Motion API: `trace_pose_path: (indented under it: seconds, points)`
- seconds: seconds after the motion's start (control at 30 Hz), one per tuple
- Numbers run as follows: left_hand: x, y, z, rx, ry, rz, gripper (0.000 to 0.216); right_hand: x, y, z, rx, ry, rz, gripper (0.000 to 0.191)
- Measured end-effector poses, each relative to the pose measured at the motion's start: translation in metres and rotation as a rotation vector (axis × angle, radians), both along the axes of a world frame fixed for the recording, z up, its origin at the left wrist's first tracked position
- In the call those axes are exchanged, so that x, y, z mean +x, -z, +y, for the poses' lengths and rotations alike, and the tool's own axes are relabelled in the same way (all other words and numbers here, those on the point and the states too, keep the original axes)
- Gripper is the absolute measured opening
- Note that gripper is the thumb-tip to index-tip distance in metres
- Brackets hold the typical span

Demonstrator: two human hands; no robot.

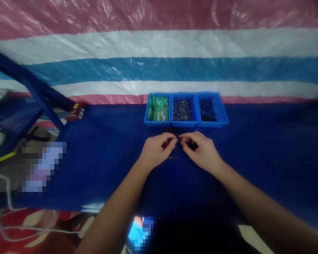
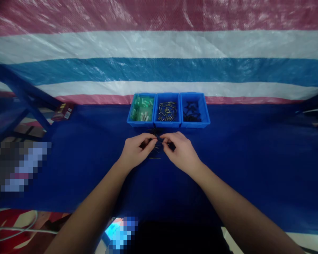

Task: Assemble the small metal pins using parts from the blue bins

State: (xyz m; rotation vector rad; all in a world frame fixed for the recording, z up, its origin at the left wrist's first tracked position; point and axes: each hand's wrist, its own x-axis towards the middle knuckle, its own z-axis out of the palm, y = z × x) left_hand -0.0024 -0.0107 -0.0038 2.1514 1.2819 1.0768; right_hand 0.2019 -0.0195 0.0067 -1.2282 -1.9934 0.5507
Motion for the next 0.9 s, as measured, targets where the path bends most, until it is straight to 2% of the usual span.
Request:
trace_pose_path:
  seconds: [0.13,0.4,0.67,0.9]
  points:
    - [0.0002,0.0018,0.0000,0.005,0.019,0.013,0.017,-0.0023,-0.0010,-0.0027,-0.048,0.051,0.131,0.019]
    - [0.0000,-0.0014,-0.0006,-0.032,0.065,0.016,0.014,-0.0057,-0.0058,-0.0064,-0.154,0.045,0.313,0.006]
    - [-0.0001,-0.0003,-0.0007,-0.005,0.090,-0.023,0.013,-0.0059,-0.0029,-0.0068,-0.156,0.044,0.306,0.008]
    - [-0.0013,-0.0038,-0.0013,-0.071,0.070,0.014,0.015,-0.0045,-0.0053,-0.0048,-0.063,0.016,0.247,0.011]
